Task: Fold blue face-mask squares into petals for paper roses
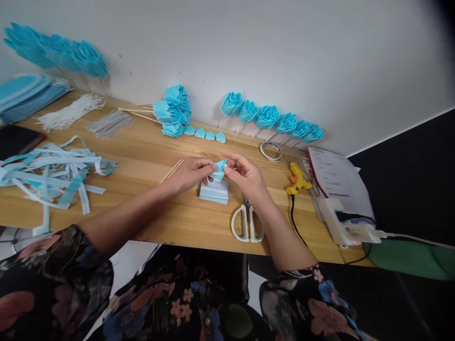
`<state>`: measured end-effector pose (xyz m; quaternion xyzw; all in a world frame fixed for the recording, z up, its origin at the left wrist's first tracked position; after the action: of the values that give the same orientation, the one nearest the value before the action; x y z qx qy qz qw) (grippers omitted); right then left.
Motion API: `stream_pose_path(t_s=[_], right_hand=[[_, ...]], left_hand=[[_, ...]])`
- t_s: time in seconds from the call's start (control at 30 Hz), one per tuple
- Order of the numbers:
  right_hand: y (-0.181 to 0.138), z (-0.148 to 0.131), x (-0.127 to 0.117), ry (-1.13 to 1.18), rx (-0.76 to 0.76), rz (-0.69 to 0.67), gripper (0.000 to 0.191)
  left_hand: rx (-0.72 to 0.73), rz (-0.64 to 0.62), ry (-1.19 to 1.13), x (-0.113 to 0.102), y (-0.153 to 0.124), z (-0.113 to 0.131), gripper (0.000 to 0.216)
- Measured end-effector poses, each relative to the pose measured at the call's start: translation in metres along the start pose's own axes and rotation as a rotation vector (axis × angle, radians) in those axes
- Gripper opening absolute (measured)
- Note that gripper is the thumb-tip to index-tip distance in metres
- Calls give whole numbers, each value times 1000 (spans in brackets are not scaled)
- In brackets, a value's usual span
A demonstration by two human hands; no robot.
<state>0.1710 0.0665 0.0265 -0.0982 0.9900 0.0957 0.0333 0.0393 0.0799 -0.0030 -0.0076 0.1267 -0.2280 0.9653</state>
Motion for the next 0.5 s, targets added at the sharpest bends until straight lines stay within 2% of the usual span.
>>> stream_pose_path(t_s=[0.1,0.23,0.5], right_hand=[[0,1,3,11,-12,-9,38],[-1,3,4,26,-9,12,39],[-3,3,6,101,-6,28,36]], left_hand=[[41,-13,37,2,-3,8,39],[91,-35,65,8,-4,11,32],[23,-34,17,8,-1,-1,22]])
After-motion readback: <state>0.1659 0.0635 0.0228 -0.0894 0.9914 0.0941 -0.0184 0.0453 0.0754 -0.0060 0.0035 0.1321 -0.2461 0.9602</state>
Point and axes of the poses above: each hand's wrist, its own y-axis towards the middle knuckle, its own x-axis out of the palm, z = x × y, the point moved 10 cm from there along y, towards the middle knuckle, and after that the axes turned 9 degrees about y, right-handed, at the moved point
